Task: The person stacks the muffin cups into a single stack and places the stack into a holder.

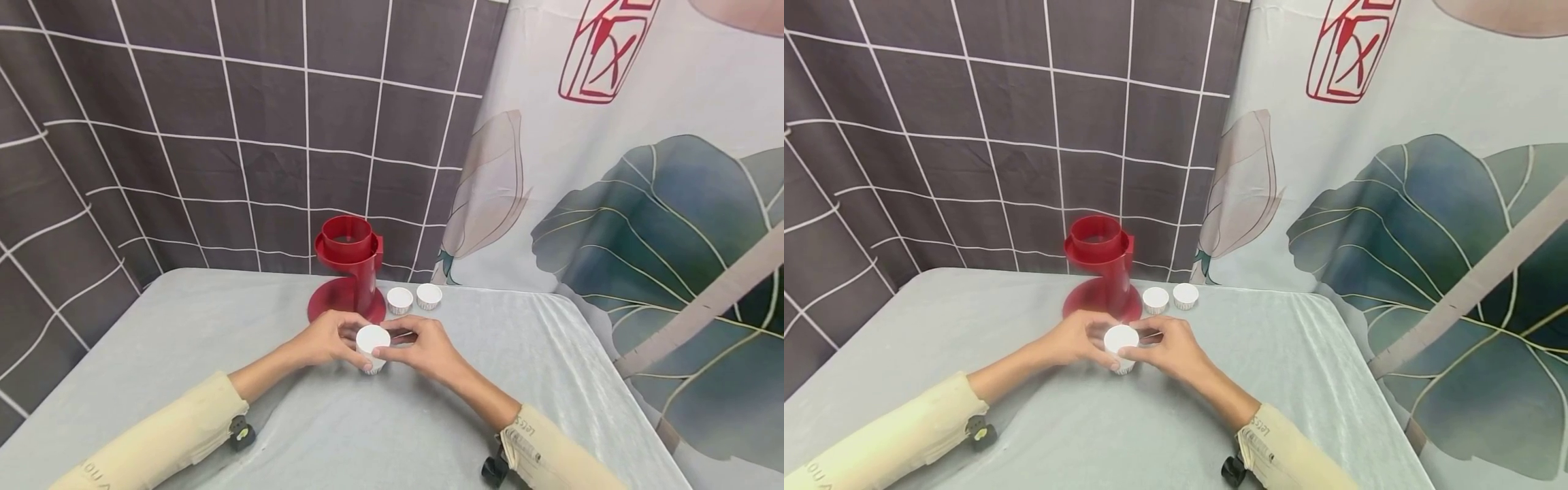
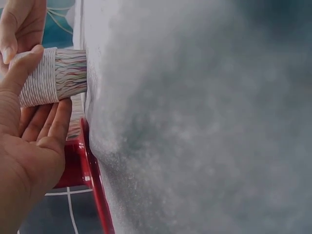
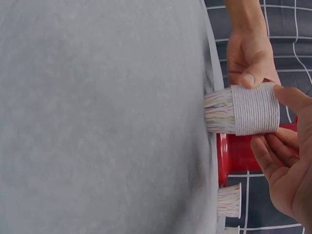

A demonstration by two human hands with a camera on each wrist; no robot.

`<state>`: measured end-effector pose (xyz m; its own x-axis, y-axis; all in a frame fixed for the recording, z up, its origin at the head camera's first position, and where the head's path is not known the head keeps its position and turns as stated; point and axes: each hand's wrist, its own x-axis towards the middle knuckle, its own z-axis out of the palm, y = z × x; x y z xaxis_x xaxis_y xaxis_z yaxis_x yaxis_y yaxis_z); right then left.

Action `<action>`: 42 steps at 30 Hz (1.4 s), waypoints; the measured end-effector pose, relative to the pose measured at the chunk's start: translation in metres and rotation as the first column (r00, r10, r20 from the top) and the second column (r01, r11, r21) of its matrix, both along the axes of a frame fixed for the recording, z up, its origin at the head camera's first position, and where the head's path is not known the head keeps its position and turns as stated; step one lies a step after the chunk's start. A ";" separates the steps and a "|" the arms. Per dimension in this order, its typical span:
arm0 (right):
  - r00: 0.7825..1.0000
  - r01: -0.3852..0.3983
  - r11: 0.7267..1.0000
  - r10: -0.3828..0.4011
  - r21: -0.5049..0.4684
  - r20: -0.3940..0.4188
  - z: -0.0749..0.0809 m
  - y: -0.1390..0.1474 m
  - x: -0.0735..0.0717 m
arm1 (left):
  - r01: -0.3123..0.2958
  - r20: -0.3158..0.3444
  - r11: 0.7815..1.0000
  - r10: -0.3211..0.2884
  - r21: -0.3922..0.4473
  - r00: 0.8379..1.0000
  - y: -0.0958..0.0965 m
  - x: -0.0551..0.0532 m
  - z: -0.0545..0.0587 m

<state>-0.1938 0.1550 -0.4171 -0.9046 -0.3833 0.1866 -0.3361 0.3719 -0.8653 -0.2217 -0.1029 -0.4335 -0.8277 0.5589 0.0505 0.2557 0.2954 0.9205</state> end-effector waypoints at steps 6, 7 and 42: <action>1.000 -0.016 1.000 0.017 0.024 -0.021 0.000 0.008 -0.005 | 0.004 0.006 1.000 -0.004 -0.004 1.000 0.001 -0.002 0.000; 1.000 -0.011 0.999 0.012 0.030 -0.021 0.000 0.009 -0.006 | 0.006 0.003 1.000 -0.006 -0.005 1.000 0.001 -0.002 0.000; 0.972 0.235 0.965 -0.234 0.114 -0.026 0.010 0.055 -0.050 | -0.024 0.001 1.000 0.024 -0.015 1.000 0.000 0.004 0.002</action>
<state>-0.2440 0.2100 -0.4069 -0.9696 -0.1804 0.1653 -0.2380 0.5390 -0.8080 -0.2174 -0.1024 -0.4312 -0.8409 0.5395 0.0415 0.2474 0.3151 0.9162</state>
